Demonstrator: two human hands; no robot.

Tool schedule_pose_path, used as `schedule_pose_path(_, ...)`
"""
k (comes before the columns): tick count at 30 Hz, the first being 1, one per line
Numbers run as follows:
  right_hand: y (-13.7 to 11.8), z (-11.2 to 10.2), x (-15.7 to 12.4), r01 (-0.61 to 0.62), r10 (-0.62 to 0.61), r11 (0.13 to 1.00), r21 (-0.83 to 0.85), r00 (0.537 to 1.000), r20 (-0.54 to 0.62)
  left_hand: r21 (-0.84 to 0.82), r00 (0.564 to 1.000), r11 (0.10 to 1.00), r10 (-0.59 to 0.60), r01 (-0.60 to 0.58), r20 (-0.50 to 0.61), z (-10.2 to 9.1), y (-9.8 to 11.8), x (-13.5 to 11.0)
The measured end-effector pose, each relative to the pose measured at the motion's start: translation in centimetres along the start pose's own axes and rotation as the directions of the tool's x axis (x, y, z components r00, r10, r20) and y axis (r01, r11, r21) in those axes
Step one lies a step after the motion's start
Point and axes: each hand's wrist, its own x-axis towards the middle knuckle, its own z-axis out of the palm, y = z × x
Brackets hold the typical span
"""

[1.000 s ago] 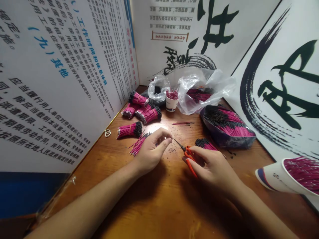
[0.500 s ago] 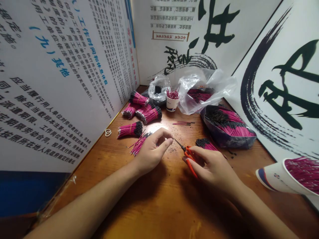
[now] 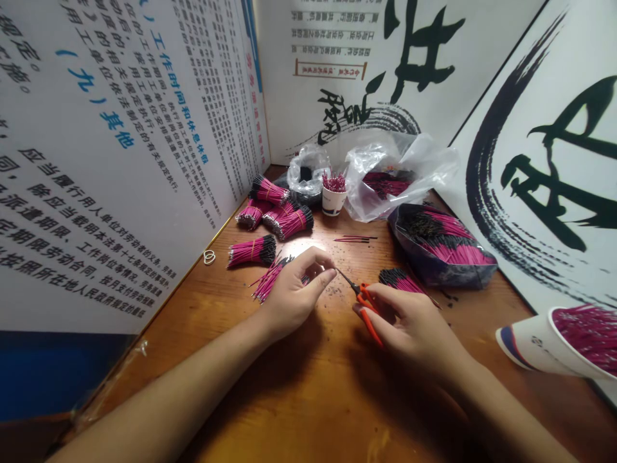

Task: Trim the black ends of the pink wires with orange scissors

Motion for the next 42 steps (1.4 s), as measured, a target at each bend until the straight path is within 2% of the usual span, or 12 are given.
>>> schedule_pose_path(22, -0.5, 0.3, 0.1, -0.018, 0.014, 0.995, 0.094, 0.999, 0.04, -0.044, 1.0, 0.999, -0.021, 0.021, 0.003, 0.1, 0.1, -0.1)
schedule_pose_path(31, 0.0, 0.3, 0.2, -0.037, 0.036, 0.999, 0.039, 0.999, 0.02, -0.006, 1.0, 1.0, -0.03, 0.03, 0.007, 0.0, 0.1, -0.1)
schedule_pose_path(35, 0.6, 0.2, 0.4, -0.065, 0.065, 0.998, 0.013, 0.998, 0.006, 0.089, 0.999, 0.996, -0.034, 0.03, 0.039, 0.0, 0.3, -0.2)
schedule_pose_path(38, 1.1, 0.2, 0.5, -0.071, 0.072, 0.997, 0.038, 0.997, -0.007, 0.258, 0.998, 0.966, -0.023, 0.008, 0.056, -0.2, 0.5, -0.1)
schedule_pose_path(40, 1.4, 0.3, 0.6, -0.081, 0.082, 0.995, 0.056, 0.996, -0.016, 0.421, 0.998, 0.907, -0.003, -0.024, 0.065, -0.7, 0.6, 0.2)
schedule_pose_path(42, 1.7, 0.4, 0.7, -0.095, 0.096, 0.993, 0.071, 0.995, -0.014, 0.584, 0.999, 0.811, 0.005, -0.033, 0.05, -1.5, 0.5, 0.6)
